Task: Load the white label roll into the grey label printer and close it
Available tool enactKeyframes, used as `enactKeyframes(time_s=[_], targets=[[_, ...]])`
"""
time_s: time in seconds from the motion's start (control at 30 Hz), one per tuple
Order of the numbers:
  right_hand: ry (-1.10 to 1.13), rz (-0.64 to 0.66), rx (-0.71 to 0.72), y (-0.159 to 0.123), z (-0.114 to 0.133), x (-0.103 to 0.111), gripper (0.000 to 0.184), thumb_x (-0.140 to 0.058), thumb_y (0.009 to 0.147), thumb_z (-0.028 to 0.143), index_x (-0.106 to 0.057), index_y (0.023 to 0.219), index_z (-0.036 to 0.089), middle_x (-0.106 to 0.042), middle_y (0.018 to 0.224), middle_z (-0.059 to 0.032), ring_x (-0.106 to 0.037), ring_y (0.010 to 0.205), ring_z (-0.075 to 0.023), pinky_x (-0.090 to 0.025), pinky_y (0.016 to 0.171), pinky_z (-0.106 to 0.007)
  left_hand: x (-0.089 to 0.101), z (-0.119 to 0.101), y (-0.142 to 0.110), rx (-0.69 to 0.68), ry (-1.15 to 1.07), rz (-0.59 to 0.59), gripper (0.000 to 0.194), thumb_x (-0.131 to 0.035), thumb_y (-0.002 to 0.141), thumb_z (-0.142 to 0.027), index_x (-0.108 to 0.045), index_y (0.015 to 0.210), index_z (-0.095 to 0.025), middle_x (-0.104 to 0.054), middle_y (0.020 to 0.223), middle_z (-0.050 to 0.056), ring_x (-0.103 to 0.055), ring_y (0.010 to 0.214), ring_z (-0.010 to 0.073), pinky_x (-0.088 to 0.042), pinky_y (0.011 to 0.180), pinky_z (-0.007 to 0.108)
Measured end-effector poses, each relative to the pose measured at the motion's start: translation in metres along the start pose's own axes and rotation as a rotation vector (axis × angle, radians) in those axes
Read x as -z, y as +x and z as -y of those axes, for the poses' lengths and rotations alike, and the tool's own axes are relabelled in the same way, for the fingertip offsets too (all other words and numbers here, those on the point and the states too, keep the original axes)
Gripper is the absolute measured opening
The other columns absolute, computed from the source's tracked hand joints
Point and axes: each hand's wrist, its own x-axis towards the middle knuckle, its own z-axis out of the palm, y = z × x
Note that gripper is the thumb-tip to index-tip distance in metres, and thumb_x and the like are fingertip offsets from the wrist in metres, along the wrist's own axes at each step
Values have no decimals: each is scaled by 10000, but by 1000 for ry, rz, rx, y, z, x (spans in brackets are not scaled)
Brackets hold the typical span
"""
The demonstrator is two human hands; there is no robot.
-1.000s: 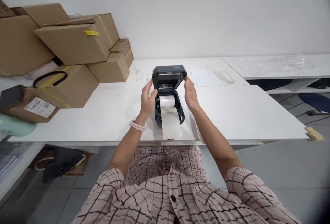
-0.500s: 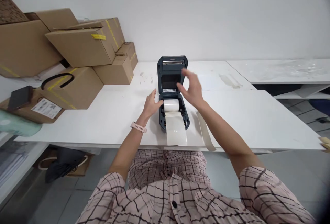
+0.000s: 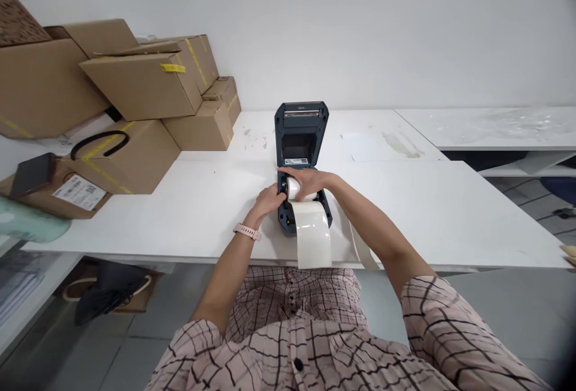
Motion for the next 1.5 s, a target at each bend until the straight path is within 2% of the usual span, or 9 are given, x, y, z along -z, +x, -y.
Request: enactKeyframes(time_s=[0.17, 0.33, 0.7, 0.87, 0.97, 1.13, 1.23, 1.37, 1.5], targets=[[416, -171, 232, -62, -10, 44, 1118, -937, 607, 443, -455, 1603, 286, -556, 1582, -89, -547, 1422, -374, -444, 1190, -504, -3, 0, -6, 4, 4, -16, 330, -508, 834, -273, -676, 1106, -190, -762, 1041, 128, -677, 920, 309, -466, 768, 365], [648, -419, 119, -95, -56, 61, 1143, -951, 584, 376, -444, 1605, 284, -659, 1404, -113, -631, 1250, -364, -472, 1122, -577, -5, -1, -10, -1, -33, -12, 343, -471, 845, -269, -679, 1105, -189, -754, 1004, 123, -664, 894, 309, -462, 759, 370], [683, -618, -146, -41, -128, -14, 1018, -788, 653, 301, -409, 1590, 179, -369, 1672, -231, -349, 1560, -381, -529, 1073, -525, -7, 3, -8, 7, -133, -39, 325, -504, 824, -255, -709, 1067, -187, -731, 887, 74, -628, 800, 240, -453, 714, 321], [788, -625, -173, -74, -146, -22, 1041, -838, 670, 368, -406, 1605, 213, -494, 1619, -214, -490, 1489, -340, -438, 1180, -550, -9, 9, -5, -1, -162, -30, 366, -504, 810, -271, -711, 1096, -173, -724, 876, 66, -617, 765, 226, -443, 689, 311], [932, -612, -174, -115, -156, -31, 792, -819, 730, 462, -600, 1456, 234, -595, 1540, -203, -580, 1412, -336, -484, 1124, -549, -11, 14, -1, -3, -157, -45, 383, -503, 810, -277, -708, 1114, -167, -705, 835, 56, -600, 741, 217, -438, 687, 309], [883, -294, -156, -155, -138, -61, 629, -851, 707, 521, -740, 1249, 222, -696, 1422, -149, -694, 1174, -293, -564, 964, -459, -13, 19, -1, -11, -216, -15, 394, -505, 836, -298, -699, 1159, -178, -698, 836, 39, -584, 714, 196, -427, 658, 290], [908, -278, -126, -159, -114, -67, 592, -843, 699, 607, -761, 1126, 205, -779, 1211, -119, -717, 911, -233, -580, 811, -396, -14, 18, -3, -1, -250, -29, 390, -517, 834, -299, -703, 1153, -175, -689, 819, 34, -575, 706, 192, -428, 651, 286], [946, -393, -22, -148, -72, -38, 738, -781, 692, 778, -727, 1208, 253, -789, 1074, -100, -714, 852, -255, -573, 741, -396, -14, 17, -5, -6, -315, -29, 406, -543, 838, -294, -710, 1186, -167, -709, 831, 44, -594, 723, 191, -461, 680, 285], [601, -275, 199, -98, -24, 5, 631, -674, 876, 679, -677, 1335, 246, -766, 1195, -93, -709, 1010, -276, -558, 854, -407, -18, 20, -4, -8, -398, -21, 429, -548, 855, -303, -691, 1237, -168, -687, 788, 23, -573, 661, 163, -436, 616, 260]])
